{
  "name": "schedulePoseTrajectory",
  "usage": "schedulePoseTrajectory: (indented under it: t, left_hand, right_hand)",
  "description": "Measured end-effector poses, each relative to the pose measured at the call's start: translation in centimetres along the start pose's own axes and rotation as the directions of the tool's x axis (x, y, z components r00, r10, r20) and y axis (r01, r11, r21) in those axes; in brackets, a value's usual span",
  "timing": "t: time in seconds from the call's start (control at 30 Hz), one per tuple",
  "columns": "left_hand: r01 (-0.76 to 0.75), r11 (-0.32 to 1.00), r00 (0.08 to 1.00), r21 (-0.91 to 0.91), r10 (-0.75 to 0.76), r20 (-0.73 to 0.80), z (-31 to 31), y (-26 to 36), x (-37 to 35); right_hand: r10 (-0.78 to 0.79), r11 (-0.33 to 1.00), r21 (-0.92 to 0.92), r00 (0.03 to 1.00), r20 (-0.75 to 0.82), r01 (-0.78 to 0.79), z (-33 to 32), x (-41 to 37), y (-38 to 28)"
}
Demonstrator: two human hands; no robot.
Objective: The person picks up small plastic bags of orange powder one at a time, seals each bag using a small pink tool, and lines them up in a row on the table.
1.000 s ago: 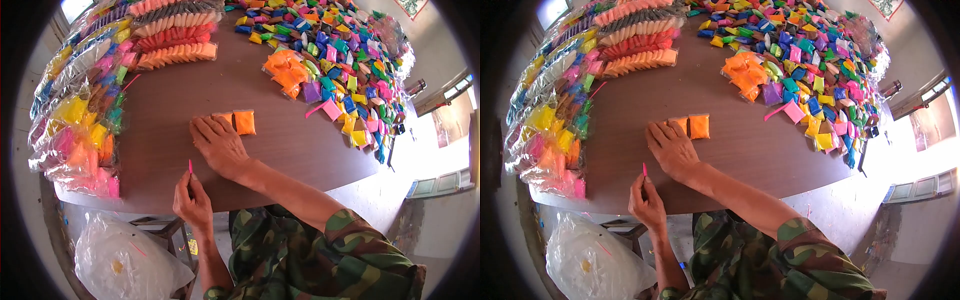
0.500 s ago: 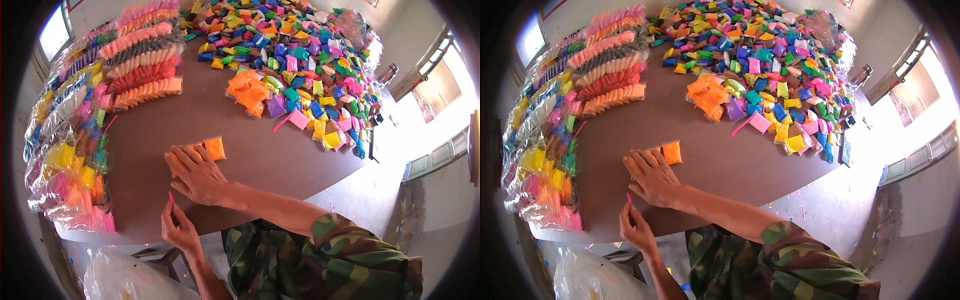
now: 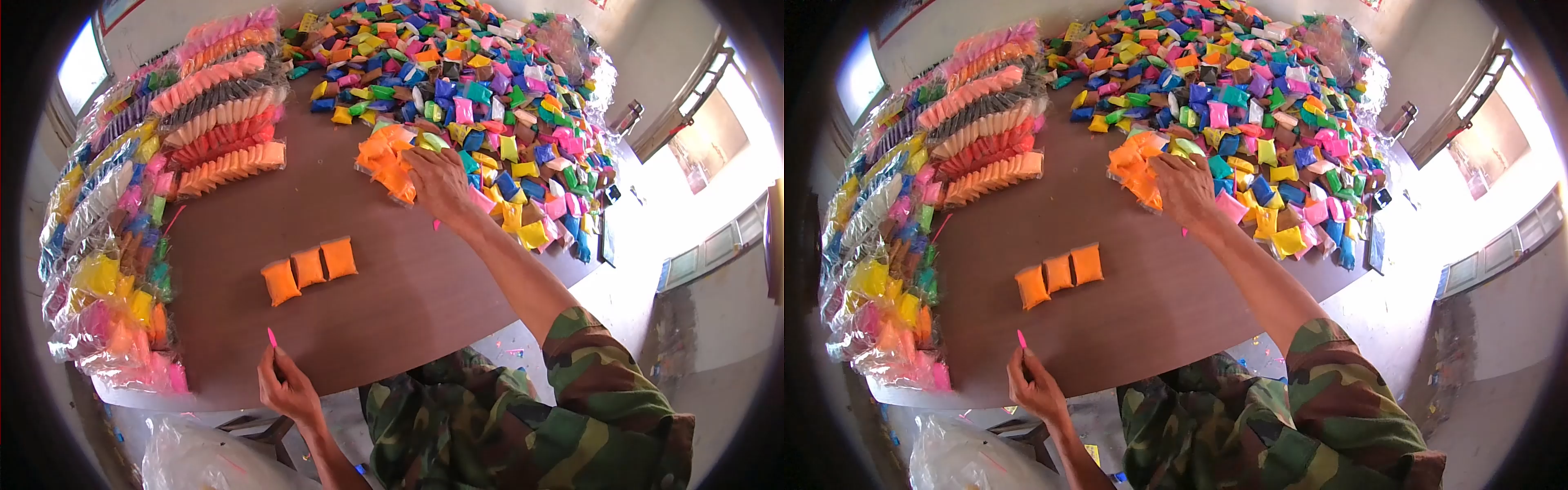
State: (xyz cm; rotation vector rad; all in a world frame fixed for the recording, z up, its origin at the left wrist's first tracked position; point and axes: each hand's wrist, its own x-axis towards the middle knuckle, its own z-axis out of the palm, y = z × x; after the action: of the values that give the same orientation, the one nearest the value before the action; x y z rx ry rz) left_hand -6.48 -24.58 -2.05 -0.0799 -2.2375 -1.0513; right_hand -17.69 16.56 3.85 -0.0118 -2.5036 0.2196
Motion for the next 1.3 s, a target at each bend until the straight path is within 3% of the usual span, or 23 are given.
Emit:
schedulePoseTrajectory:
  t: [0.03,0.13,0.2,0.3,0.4,0.5,0.6,0.7,0.8,0.93,1.2,1.3]
  left_hand:
    - [-0.007,1.000,1.000,-0.004,0.007,-0.001,0.0,0.0,0.1]
    - [-0.015,1.000,1.000,0.003,0.015,-0.003,0.1,0.1,0.2]
    - [-0.021,1.000,1.000,0.018,0.021,0.012,0.0,0.2,0.2]
    - [-0.037,0.999,0.999,0.037,0.036,0.032,0.0,0.3,0.4]
    - [-0.063,0.997,0.997,0.045,0.061,0.042,0.2,-0.1,0.4]
    - [-0.086,0.994,0.995,0.062,0.083,0.049,0.3,0.1,0.5]
    - [-0.084,0.994,0.995,0.071,0.080,0.061,0.2,-0.2,0.5]
    - [-0.057,0.995,0.997,0.076,0.053,0.056,0.2,-0.2,0.4]
    - [-0.041,0.997,0.998,0.066,0.037,0.056,0.4,0.1,0.4]
    - [-0.037,0.996,0.998,0.086,0.033,0.050,0.3,-0.2,0.5]
    - [0.012,0.995,0.999,0.101,-0.017,0.048,0.4,0.0,0.4]
    - [-0.033,0.997,0.999,0.071,0.032,0.019,0.7,-0.1,0.4]
  right_hand:
    - [-0.011,1.000,0.012,1.000,-0.004,0.011,-0.5,-0.1,0.1]
    - [-0.103,0.987,-0.100,0.975,0.198,0.125,-2.4,-3.8,-0.2]
    - [-0.221,0.975,0.082,0.952,0.212,0.208,-5.4,-7.6,-2.1]
    - [-0.020,0.926,0.365,0.954,0.299,-0.095,-8.8,-12.7,-4.9]
    - [0.131,0.693,0.544,0.825,0.550,-0.473,-11.6,-14.1,-5.8]
    - [0.065,0.754,0.558,0.885,0.461,-0.346,-11.3,-15.6,-5.2]
    - [0.148,0.925,0.225,0.835,0.531,-0.306,-12.6,-15.7,-5.4]
    - [0.074,0.984,0.133,0.944,0.322,-0.122,-12.2,-16.9,-5.1]
    - [-0.069,0.990,0.139,0.923,0.379,0.017,-12.7,-18.3,-6.6]
    - [-0.075,0.990,0.138,0.887,0.456,0.013,-11.5,-20.3,-7.7]
    - [-0.103,0.988,0.154,0.878,0.466,0.035,-11.9,-20.3,-7.8]
    - [-0.088,0.989,0.147,0.870,0.486,0.018,-11.8,-20.3,-7.8]
